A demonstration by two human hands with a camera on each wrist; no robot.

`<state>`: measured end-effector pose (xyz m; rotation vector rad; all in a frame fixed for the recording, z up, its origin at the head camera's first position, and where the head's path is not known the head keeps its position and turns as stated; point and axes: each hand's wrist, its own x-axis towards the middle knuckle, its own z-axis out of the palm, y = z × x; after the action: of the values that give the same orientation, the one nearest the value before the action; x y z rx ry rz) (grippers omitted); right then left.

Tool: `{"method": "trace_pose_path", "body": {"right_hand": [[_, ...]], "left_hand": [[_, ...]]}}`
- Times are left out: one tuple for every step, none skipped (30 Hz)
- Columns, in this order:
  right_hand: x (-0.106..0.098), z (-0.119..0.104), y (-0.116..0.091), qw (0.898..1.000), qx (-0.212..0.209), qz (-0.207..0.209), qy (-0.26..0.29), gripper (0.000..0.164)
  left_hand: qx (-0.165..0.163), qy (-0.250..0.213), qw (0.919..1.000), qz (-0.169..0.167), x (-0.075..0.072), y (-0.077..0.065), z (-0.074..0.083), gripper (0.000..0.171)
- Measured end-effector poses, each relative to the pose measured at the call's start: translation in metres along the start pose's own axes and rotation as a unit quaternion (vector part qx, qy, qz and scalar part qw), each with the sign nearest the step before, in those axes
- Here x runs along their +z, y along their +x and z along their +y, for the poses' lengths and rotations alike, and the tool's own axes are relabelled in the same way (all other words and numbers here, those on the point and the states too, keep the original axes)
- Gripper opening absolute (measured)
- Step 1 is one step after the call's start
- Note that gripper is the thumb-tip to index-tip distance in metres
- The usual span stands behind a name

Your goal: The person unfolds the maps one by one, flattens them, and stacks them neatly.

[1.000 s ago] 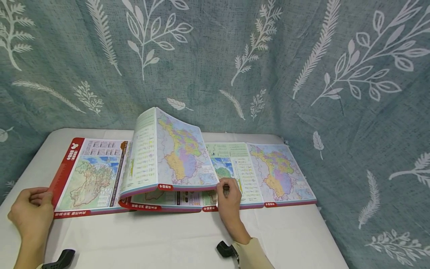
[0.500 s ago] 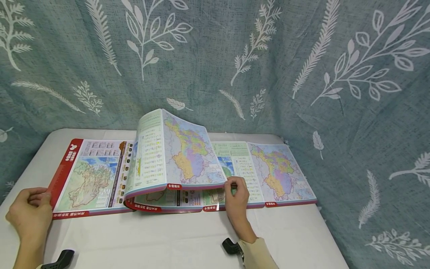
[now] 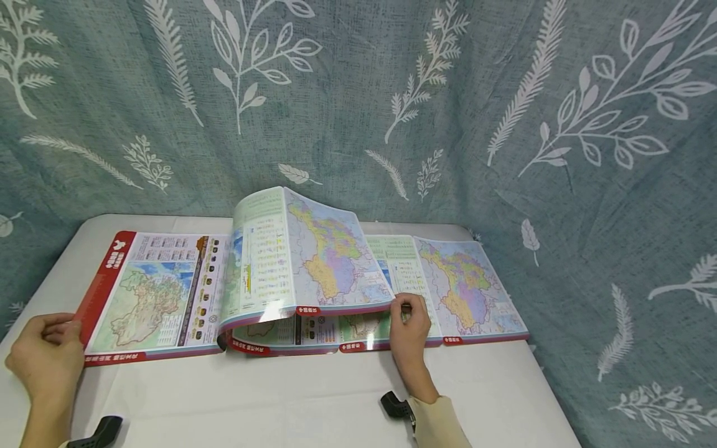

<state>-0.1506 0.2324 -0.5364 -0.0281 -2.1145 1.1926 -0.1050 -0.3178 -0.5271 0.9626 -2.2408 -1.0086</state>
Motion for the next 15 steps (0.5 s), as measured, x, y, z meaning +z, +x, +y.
{"method": "trace_pose_path", "body": {"right_hand": [[-0.001, 0.001, 0.001, 1.000, 0.000, 0.002, 0.001, 0.005], [-0.002, 0.001, 0.002, 1.000, 0.000, 0.004, 0.001, 0.005], [-0.003, 0.002, 0.002, 1.000, -0.001, 0.006, 0.000, 0.005], [-0.004, 0.003, 0.003, 1.000, 0.000, 0.007, -0.001, 0.005], [-0.005, 0.004, 0.004, 1.000, 0.001, 0.007, -0.001, 0.005], [-0.006, 0.004, 0.005, 1.000, 0.001, 0.008, -0.003, 0.005], [-0.006, 0.005, 0.006, 1.000, 0.001, 0.009, -0.006, 0.005], [-0.007, 0.007, 0.006, 1.000, 0.002, 0.010, -0.009, 0.005], [-0.008, 0.008, 0.007, 1.000, 0.003, 0.009, -0.011, 0.005], [-0.009, 0.009, 0.007, 1.000, 0.005, 0.009, -0.012, 0.005], [-0.010, 0.011, 0.008, 1.000, 0.006, 0.010, -0.013, 0.005], [-0.011, 0.013, 0.008, 1.000, 0.006, 0.011, -0.015, 0.005], [-0.012, 0.014, 0.008, 1.000, 0.007, 0.012, -0.015, 0.005], [-0.013, 0.016, 0.009, 1.000, 0.008, 0.013, -0.017, 0.005], [-0.014, 0.017, 0.009, 1.000, 0.010, 0.014, -0.018, 0.005]], "left_hand": [[-0.002, 0.000, 1.0000, 0.001, 0.000, 0.001, 0.000, 0.031], [-0.006, 0.001, 1.0000, 0.001, -0.001, 0.001, 0.000, 0.032], [-0.009, -0.001, 1.0000, 0.002, -0.001, 0.001, -0.001, 0.032], [-0.009, -0.003, 0.9999, 0.004, -0.001, 0.002, -0.002, 0.032], [-0.009, -0.005, 0.9999, 0.008, -0.001, 0.002, -0.002, 0.032], [-0.007, -0.007, 0.9999, 0.014, -0.001, 0.003, -0.003, 0.031], [-0.006, -0.010, 0.9998, 0.018, -0.001, 0.003, -0.003, 0.031], [-0.004, -0.013, 0.9996, 0.024, -0.001, 0.003, -0.003, 0.031], [-0.002, -0.017, 0.9994, 0.031, -0.001, 0.003, -0.003, 0.031], [-0.002, -0.022, 0.9991, 0.036, -0.001, 0.003, -0.003, 0.031], [-0.003, -0.025, 0.9988, 0.042, -0.001, 0.003, -0.002, 0.031], [-0.005, -0.028, 0.9985, 0.046, -0.001, 0.004, -0.002, 0.032], [-0.010, -0.030, 0.9983, 0.048, -0.001, 0.003, -0.002, 0.032], [-0.016, -0.034, 0.9981, 0.050, -0.001, 0.003, -0.001, 0.033], [-0.024, -0.037, 0.9978, 0.050, -0.001, 0.003, -0.001, 0.034]]}}
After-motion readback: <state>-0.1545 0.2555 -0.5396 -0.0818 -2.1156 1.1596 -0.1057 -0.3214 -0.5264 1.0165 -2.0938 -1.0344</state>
